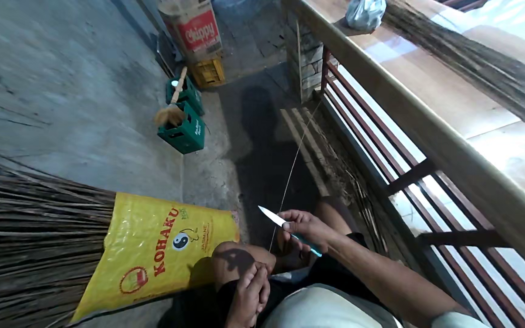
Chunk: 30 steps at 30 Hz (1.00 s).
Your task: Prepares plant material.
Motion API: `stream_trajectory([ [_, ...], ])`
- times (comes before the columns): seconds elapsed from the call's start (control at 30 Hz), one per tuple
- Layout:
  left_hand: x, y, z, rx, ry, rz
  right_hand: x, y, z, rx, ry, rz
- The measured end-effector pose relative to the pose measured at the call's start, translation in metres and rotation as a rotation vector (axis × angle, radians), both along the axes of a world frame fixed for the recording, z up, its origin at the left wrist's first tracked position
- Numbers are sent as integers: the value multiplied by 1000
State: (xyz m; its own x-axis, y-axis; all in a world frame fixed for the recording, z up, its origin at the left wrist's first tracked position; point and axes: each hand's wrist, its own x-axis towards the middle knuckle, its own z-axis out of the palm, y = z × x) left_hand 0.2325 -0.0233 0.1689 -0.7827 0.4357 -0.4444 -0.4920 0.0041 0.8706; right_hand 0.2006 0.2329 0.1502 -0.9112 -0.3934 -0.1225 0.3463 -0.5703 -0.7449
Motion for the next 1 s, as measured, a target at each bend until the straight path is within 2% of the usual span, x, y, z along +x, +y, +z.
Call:
stream_trajectory([
  [0.17,0,-2,-3,-2,4,-12,13,-16,-3,-1,3,153],
  [0.37,4,-13,-3,-4,-25,-23,-9,10,1,-37,-39,-42],
  [0.53,4,-15,-5,33,-38,-50,1,-1,-3,-12,9,107],
  [0.63,4,-22,-6,19,-43,-62,-14,20,8,79,-54,-63],
  [0.7,5,-24,-8,11,-51,-65,-21,27,10,47,-91,-142],
  [0.87,5,-22,-11,31,-79,-73,0,3,0,31,-8,78],
  [0.93,6,-25,-12,53,-84,-73,-4,8,0,53,-26,16],
  [1.0,8,-30,-12,52,-94,-76,-18,24,4,66,-110,-173],
])
